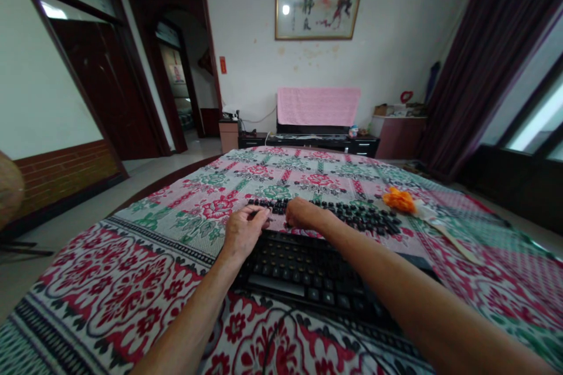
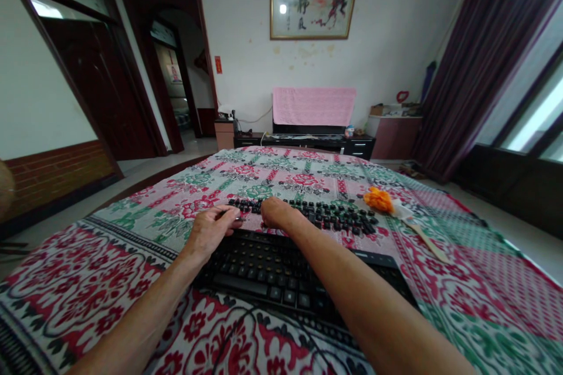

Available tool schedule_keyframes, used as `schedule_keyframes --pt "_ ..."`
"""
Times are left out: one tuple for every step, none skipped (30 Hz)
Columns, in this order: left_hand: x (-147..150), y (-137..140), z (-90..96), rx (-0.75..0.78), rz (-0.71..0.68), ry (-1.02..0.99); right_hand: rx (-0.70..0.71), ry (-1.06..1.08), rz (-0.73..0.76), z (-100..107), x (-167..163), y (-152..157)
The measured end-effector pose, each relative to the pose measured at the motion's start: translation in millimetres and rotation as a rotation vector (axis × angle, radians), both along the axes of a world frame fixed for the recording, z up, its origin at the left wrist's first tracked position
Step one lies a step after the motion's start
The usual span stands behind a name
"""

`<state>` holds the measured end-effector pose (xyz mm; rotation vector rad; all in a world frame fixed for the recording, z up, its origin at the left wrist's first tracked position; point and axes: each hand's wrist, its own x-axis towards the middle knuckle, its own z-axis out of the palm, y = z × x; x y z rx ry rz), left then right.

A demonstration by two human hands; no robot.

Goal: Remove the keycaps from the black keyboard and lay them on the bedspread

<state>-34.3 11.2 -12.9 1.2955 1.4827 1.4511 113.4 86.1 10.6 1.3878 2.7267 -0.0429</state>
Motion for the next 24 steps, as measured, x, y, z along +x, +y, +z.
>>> schedule_keyframes --pt "0 0 0.2 -0.001 -0.003 0.003 0.014 0.005 0.001 1 1 3" --pt "0 0 0.2 -0.002 -0.005 0.006 0.031 0.013 -0.001 2 2 7" --pt "-1 0 0.2 -0.002 -0.005 0.008 0.049 0.023 -0.003 3 4 11" --pt "-1 0 0.1 -0.002 -0.005 0.009 0.068 0.035 -0.004 4 6 14" --pt "-1 0 0.1 -0.002 -0.003 0.008 0.086 0.048 -0.005 5 8 18" --pt "-1 1 0.1 -0.002 0.001 0.005 0.102 0.060 -0.006 6 10 20" --pt "-1 1 0.3 -0.004 0.005 0.003 0.114 0.070 -0.007 6 12 22" --pt "-1 0 0.5 -0.006 0.010 0.002 0.123 0.079 -0.007 6 13 22" --pt "0 0 0.6 -0.011 0.013 0.000 0.129 0.087 -0.007 4 13 22" --pt "0 0 0.6 -0.016 0.015 -0.001 0.133 0.093 -0.006 2 13 21" --pt "0 0 0.5 -0.019 0.016 0.001 0.134 0.100 -0.004 0 12 20" --pt "0 0 0.1 -0.020 0.015 0.005 0.135 0.106 -0.002 -3 11 19" --pt "0 0 -0.4 -0.018 0.015 0.011 0.134 0.111 0.000 -6 10 17" --pt "0 1 -1.1 -0.015 0.012 0.014 0.134 0.116 0.003 -10 9 16" --pt "0 1 -1.8 -0.013 0.011 0.014 0.133 0.119 0.007 -13 8 15" --pt "-1 1 -2.4 -0.014 0.009 0.009 0.133 0.121 0.012 -16 7 14" --pt "-1 1 -2.9 -0.017 0.009 0.001 0.135 0.121 0.018 -18 6 13" --pt "-1 2 -3.2 -0.019 0.008 -0.008 0.136 0.122 0.024 -21 5 13" --pt "-1 2 -3.3 -0.020 0.009 -0.014 0.138 0.121 0.031 -23 5 12" --pt "-1 2 -3.2 -0.021 0.012 -0.018 0.138 0.121 0.038 -25 5 12" --pt "-1 2 -2.9 -0.020 0.017 -0.017 0.135 0.118 0.043 -26 5 11" --pt "0 2 -2.4 -0.018 0.020 -0.016 0.129 0.117 0.056 -27 6 11" --pt "0 2 -1.8 -0.015 0.024 -0.015 0.122 0.118 0.073 -27 7 11" --pt "0 1 -1.1 -0.013 0.025 -0.015 0.115 0.121 0.088 -27 8 12"
